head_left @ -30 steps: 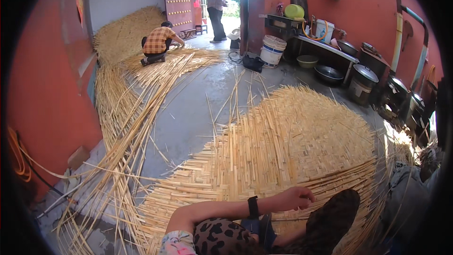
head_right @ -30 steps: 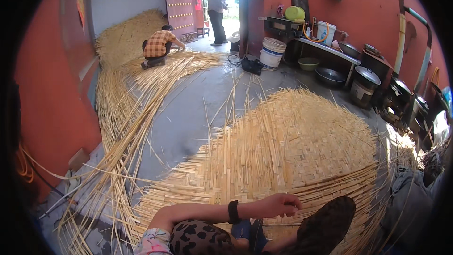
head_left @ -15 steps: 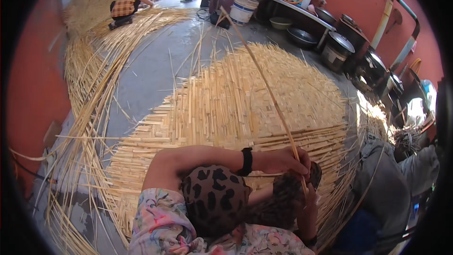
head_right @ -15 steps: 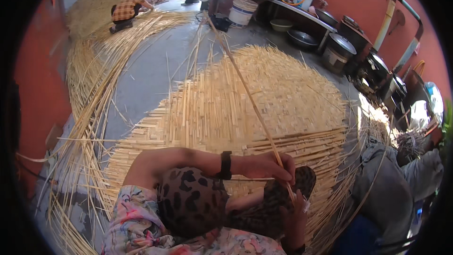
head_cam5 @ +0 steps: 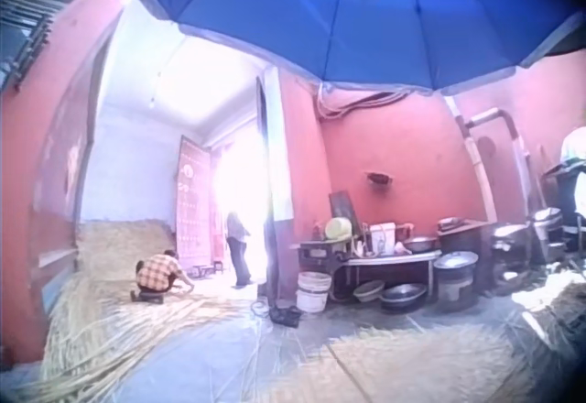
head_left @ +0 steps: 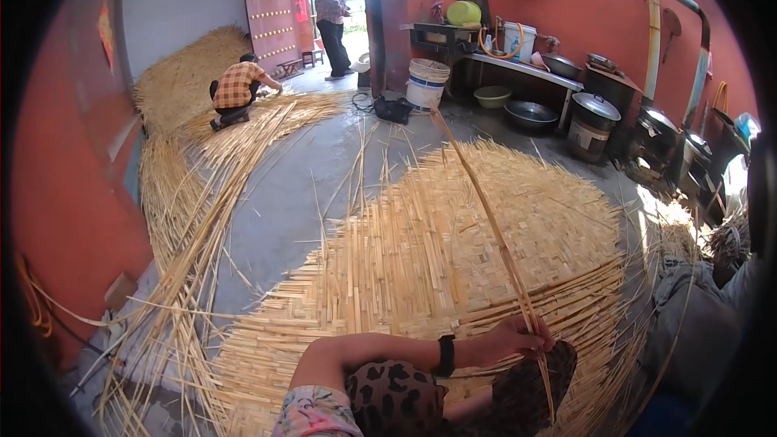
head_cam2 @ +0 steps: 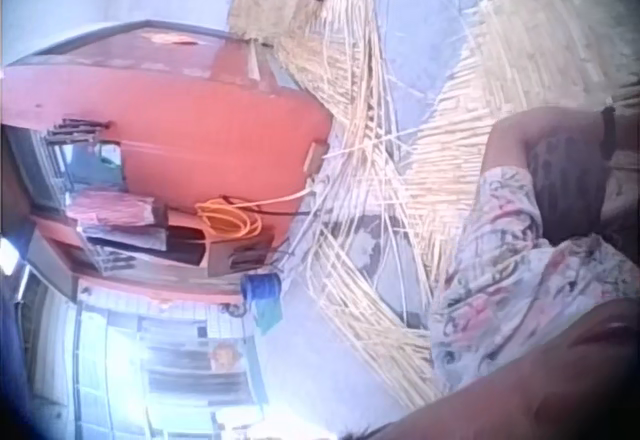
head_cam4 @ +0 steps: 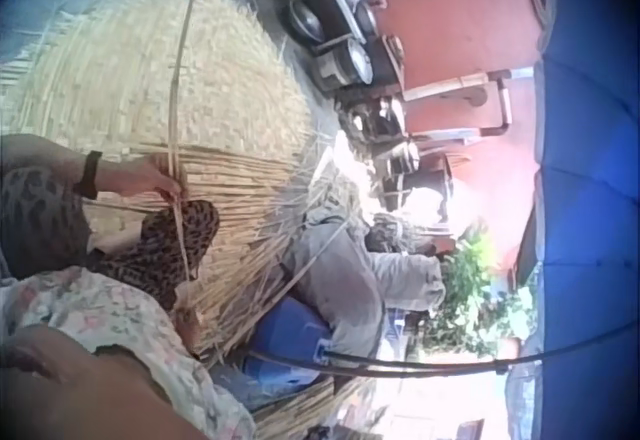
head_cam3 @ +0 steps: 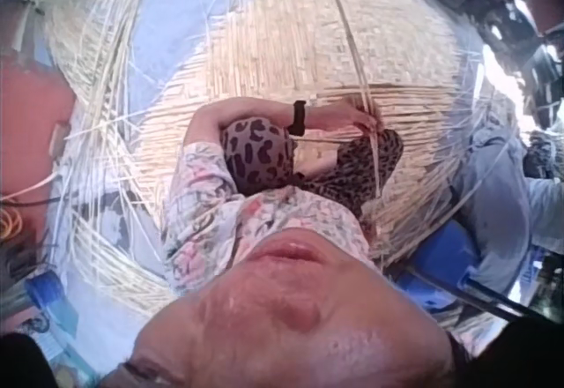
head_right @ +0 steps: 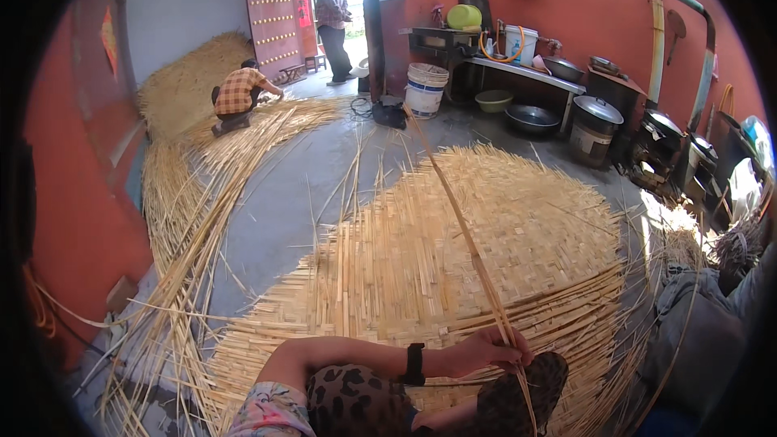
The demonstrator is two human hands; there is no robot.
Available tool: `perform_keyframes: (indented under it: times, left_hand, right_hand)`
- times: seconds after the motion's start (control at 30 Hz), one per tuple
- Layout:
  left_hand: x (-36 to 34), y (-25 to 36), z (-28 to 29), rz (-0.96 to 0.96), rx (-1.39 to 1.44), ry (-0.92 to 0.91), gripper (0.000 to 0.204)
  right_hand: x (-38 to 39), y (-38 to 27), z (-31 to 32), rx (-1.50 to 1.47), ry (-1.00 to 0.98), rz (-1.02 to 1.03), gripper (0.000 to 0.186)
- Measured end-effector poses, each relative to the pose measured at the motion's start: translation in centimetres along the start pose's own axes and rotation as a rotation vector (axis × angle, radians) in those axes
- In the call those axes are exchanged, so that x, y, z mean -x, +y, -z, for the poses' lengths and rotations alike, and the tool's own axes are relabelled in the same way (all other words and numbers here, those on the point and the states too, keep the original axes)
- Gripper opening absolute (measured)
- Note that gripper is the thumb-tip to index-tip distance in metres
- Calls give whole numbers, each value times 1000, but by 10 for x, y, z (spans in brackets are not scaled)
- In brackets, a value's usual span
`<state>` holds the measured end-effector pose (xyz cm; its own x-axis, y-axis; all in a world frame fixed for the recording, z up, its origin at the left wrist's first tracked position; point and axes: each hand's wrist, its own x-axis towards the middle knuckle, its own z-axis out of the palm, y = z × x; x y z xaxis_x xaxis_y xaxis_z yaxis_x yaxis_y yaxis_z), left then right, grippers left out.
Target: The recorder is weaving bamboo strips into a large circular mat, using a small tool to guide and tighten the weave.
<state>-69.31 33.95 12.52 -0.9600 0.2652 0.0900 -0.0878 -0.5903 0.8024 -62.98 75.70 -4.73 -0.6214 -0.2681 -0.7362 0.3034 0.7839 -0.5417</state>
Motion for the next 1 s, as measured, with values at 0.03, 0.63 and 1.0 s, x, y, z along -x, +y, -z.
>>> perform_keyframes:
  times: [0.03,0.63,1.0]
  left_hand:
    - [5,3,-1,-1,-5,0,14]
    - [178,155,134,-695,146,647,14]
    - [149,45,103,-407,-180,927,10]
  right_hand:
    - [4,-8,5,21,-19,2,58]
    - [54,-412,316,768,1585,1435,34]
    - [-62,-448,-56,626,306,1767,33]
